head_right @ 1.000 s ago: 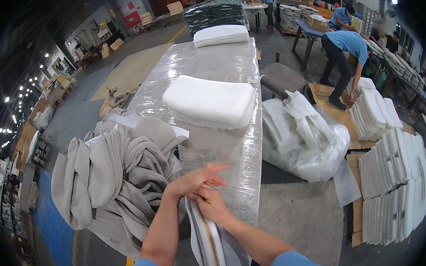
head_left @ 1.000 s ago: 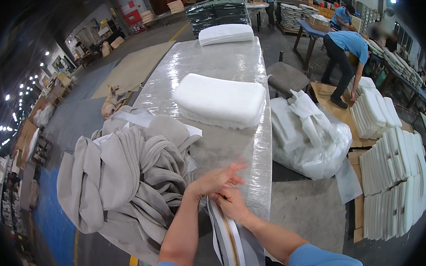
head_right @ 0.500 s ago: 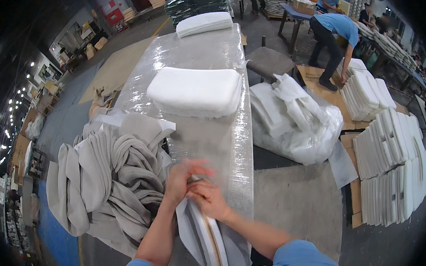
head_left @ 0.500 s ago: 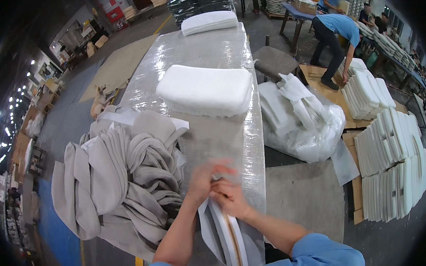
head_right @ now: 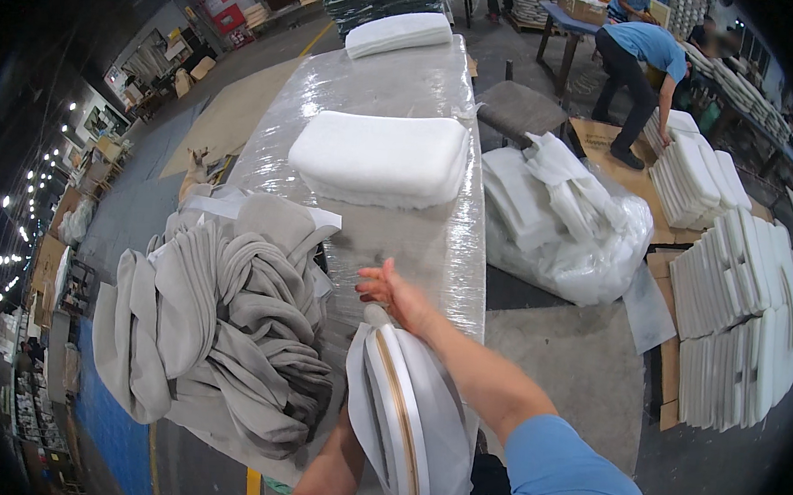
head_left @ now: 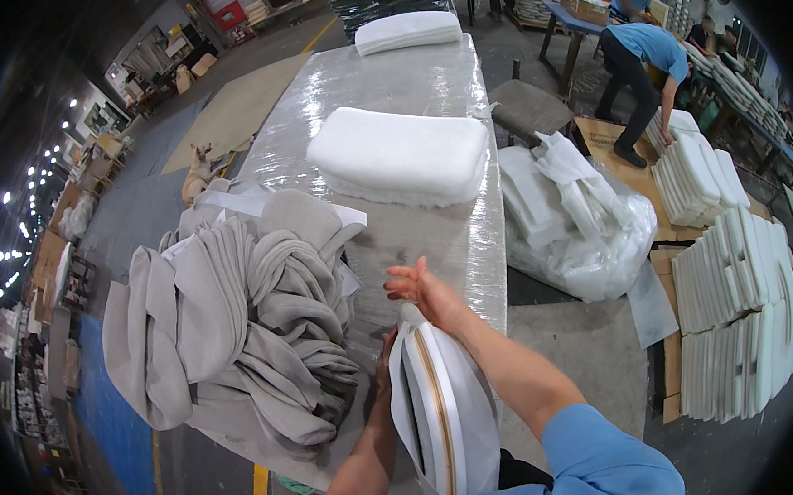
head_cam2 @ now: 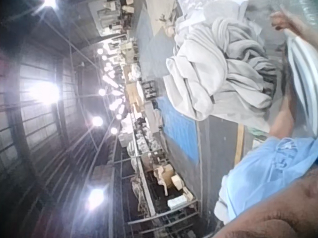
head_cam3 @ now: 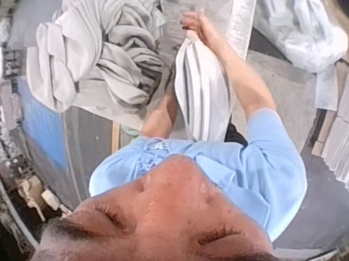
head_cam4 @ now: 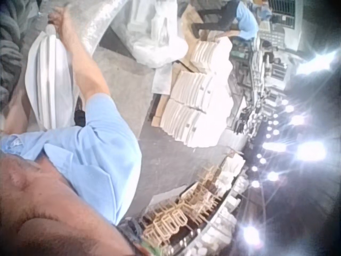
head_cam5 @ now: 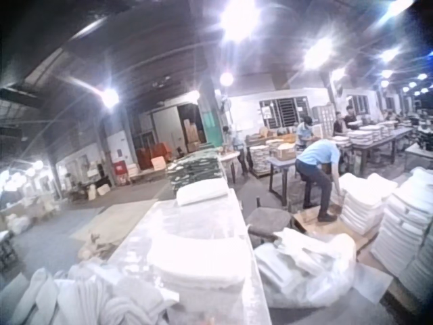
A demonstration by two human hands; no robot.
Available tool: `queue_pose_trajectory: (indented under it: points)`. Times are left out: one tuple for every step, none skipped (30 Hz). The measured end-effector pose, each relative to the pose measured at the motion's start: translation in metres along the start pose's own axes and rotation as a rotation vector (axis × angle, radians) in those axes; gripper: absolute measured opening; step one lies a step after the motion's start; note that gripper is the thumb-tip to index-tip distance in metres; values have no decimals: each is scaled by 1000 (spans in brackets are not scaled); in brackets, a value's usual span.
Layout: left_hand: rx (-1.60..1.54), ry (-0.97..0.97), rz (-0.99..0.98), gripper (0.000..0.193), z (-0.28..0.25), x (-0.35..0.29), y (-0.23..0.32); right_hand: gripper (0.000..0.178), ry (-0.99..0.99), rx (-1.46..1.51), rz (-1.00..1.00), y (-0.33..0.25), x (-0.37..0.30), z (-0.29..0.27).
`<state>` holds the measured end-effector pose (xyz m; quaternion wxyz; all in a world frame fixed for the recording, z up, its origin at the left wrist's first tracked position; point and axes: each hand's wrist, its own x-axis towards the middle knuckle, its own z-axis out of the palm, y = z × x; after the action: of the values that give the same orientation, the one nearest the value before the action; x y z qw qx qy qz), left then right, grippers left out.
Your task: The person inserts white foam cushions into grey fabric covers by hand. The person repeatedly picks up a foam cushion and a cover, inserts the foam, and places the finished cushion on a nearby stack.
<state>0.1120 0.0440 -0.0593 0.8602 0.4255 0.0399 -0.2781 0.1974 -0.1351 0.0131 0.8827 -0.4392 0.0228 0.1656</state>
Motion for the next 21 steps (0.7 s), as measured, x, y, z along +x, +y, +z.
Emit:
queue_pose_trajectory:
  points:
    - [17, -24, 20, 72, 8, -3, -1, 81, -49, 37, -6, 13, -1, -3]
    - [42, -28, 39, 72, 17, -7, -1, 82, -14, 54, -18, 27, -3, 0]
    - [65, -14, 75, 71, 18, -14, 8, 83, -3, 70, -18, 42, -4, 14]
    - [93, -10, 108, 71, 22, -17, 14, 83, 18, 82, -20, 52, -6, 24]
    - [111, -9, 138, 71, 28, -19, 20, 83, 32, 106, -50, 58, -9, 31]
    - [129, -27, 156, 71, 37, -17, 24, 82, 65, 108, -91, 62, -10, 29]
    - [144, -41, 173, 71, 45, -14, 28, 81, 101, 111, -130, 67, -11, 27]
    - [156, -52, 198, 71, 49, -11, 34, 80, 126, 112, -167, 70, -11, 28]
    - [175, -55, 218, 71, 54, -6, 39, 80, 122, 140, -166, 73, -12, 27]
    - [184, -69, 238, 71, 56, 0, 44, 80, 115, 166, -171, 73, -12, 28]
    - [199, -73, 254, 71, 59, 5, 49, 79, 109, 192, -176, 72, -12, 27]
    - [200, -74, 276, 71, 62, 9, 53, 80, 58, 104, -173, 69, -11, 23]
    - [211, -86, 288, 71, 67, 13, 57, 80, 11, 16, -183, 61, -9, 17]
    - [220, -89, 292, 71, 69, 15, 60, 80, -35, -65, -184, 55, -7, 12]
    - [230, -95, 308, 71, 70, 19, 64, 80, -61, -61, -113, 46, -4, 12]
    - [235, -107, 318, 71, 71, 21, 68, 81, -88, -59, -42, 35, -2, 11]
    - [240, -121, 330, 71, 73, 24, 70, 81, -113, -61, 25, 22, -1, 11]
    - [220, -158, 346, 71, 69, 24, 73, 80, -108, -39, 40, 13, 0, 21]
    - [190, -140, 336, 70, 66, 21, 76, 80, -105, -17, 56, 4, -1, 32]
    - [151, -141, 314, 69, 69, 23, 74, 79, -79, 0, 63, 2, -2, 29]
    - [113, -141, 292, 69, 72, 23, 73, 79, -57, -3, 16, 3, -3, 30]
